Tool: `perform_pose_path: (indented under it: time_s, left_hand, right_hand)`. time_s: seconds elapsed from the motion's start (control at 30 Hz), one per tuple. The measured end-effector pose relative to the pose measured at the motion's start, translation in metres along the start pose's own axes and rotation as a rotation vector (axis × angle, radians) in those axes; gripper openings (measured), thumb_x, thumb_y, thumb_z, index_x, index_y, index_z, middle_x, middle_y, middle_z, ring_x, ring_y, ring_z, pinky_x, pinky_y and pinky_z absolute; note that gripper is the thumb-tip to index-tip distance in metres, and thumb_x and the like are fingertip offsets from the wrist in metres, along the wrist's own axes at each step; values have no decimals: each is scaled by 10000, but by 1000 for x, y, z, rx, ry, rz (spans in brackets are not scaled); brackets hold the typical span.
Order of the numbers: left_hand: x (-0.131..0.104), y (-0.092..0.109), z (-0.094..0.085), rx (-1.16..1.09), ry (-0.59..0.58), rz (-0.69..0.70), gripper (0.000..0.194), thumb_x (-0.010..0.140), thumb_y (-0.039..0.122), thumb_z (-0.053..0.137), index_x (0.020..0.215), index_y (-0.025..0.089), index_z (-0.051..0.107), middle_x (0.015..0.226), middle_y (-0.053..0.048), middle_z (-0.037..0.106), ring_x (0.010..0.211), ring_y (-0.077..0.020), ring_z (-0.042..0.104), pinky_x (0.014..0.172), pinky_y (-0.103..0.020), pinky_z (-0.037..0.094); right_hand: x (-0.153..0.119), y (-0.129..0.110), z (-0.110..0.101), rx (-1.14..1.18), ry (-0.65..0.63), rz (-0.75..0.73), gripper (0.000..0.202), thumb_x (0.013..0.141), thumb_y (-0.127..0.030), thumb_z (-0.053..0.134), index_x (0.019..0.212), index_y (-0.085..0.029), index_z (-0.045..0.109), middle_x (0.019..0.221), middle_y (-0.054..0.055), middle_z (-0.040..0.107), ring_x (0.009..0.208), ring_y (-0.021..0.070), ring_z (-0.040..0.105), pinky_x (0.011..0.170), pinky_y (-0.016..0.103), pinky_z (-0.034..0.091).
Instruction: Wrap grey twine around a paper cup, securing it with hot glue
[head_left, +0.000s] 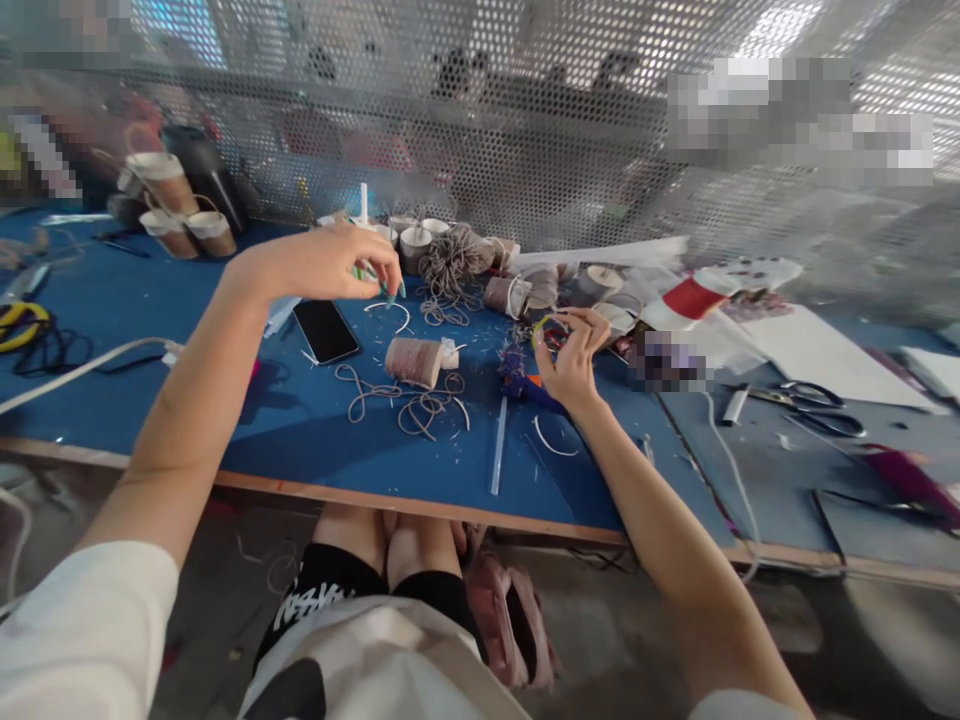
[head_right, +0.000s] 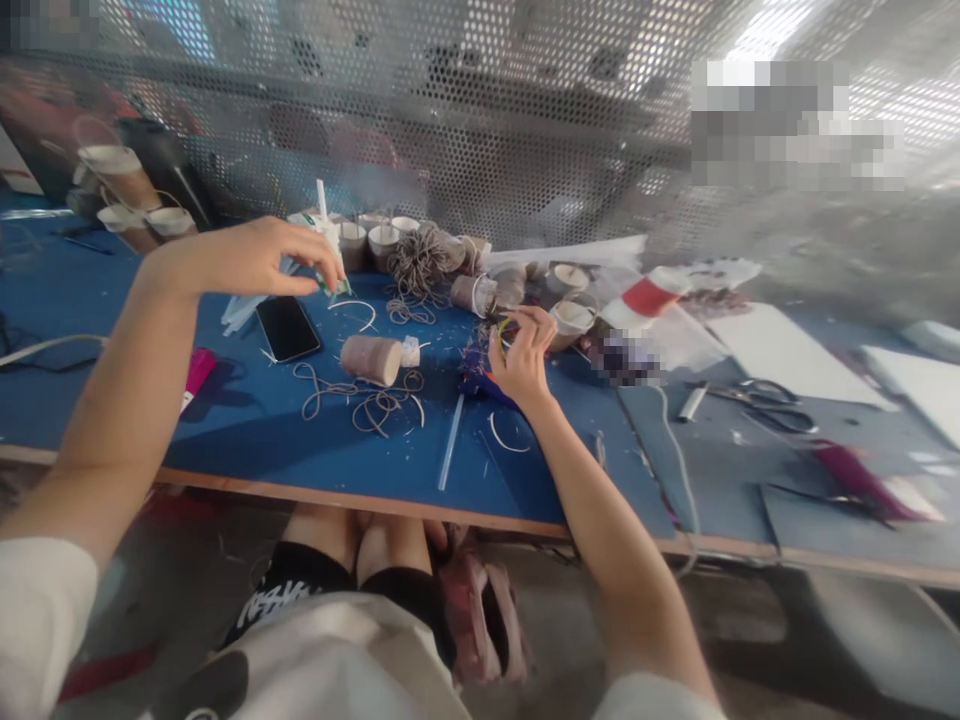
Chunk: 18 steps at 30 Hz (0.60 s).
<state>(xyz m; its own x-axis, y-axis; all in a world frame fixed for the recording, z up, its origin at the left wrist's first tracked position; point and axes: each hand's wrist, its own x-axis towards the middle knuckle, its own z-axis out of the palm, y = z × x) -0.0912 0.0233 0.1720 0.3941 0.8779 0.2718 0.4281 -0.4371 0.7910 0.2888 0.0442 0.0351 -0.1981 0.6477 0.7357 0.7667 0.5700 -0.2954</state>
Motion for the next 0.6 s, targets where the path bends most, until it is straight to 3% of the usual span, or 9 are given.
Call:
perform_pose_path:
  time_s: [0.13,0.17,0.23,0.3,0.37,0.5,0.6]
  left_hand:
    - [16,15,9,261,-3,66,97,656,51,655,636,135,697,745,-10,621,960,-284,665,1082,-554,387]
    - [18,13,13,273,-53,34,61,628,81,705,647,139,707,722,-13,623,932,-296,668,1063,-571,400]
    - [21,2,27,184,-196,-55,254,540,113,795,784,163,749,737,-21,659,915,-319,688,1009,-558,455]
    - [25,-15,45,57,-254,-156,421,503,141,808,912,226,755,812,-38,709,939,-335,709,948,-512,512]
    - [31,-29,64,72,-327,-242,556,439,182,830,981,277,752,948,-62,744,980,-357,713,919,-498,532]
    - [43,-42,87,236,-587,-203,993,174,47,839,1113,350,730,1175,-79,735,1035,-418,687,879,-528,540]
    - [48,-46,86,412,-689,-127,918,263,116,850,1144,337,720,1177,-84,739,1034,-413,682,846,-512,546]
  right_hand:
    - [-2,-2,-4,-23,49,-4,311,878,-341,546,1147,-185,538,1203,202,514,1207,368,484,1080,702,331]
    - [-2,-2,-6,-27,54,-11,301,879,-333,545,1142,-186,537,1192,199,518,1197,364,488,1075,701,339]
    - [-4,-4,-8,-29,63,-26,290,883,-321,546,1139,-185,534,1180,196,515,1188,358,491,1059,696,364]
    - [-5,-5,-10,-23,69,-48,286,889,-307,545,1144,-178,535,1182,200,505,1193,354,489,1051,685,384]
    - [-7,-7,-11,-16,65,-73,286,893,-290,548,1152,-169,539,1190,207,502,1204,354,488,1060,677,381]
    - [-9,-12,-11,16,22,-71,307,877,-279,578,1164,-175,551,1214,209,506,1214,363,490,1078,678,363]
    - [-10,-13,-11,22,1,-63,317,864,-277,592,1161,-170,559,1211,206,510,1201,364,496,1077,678,362]
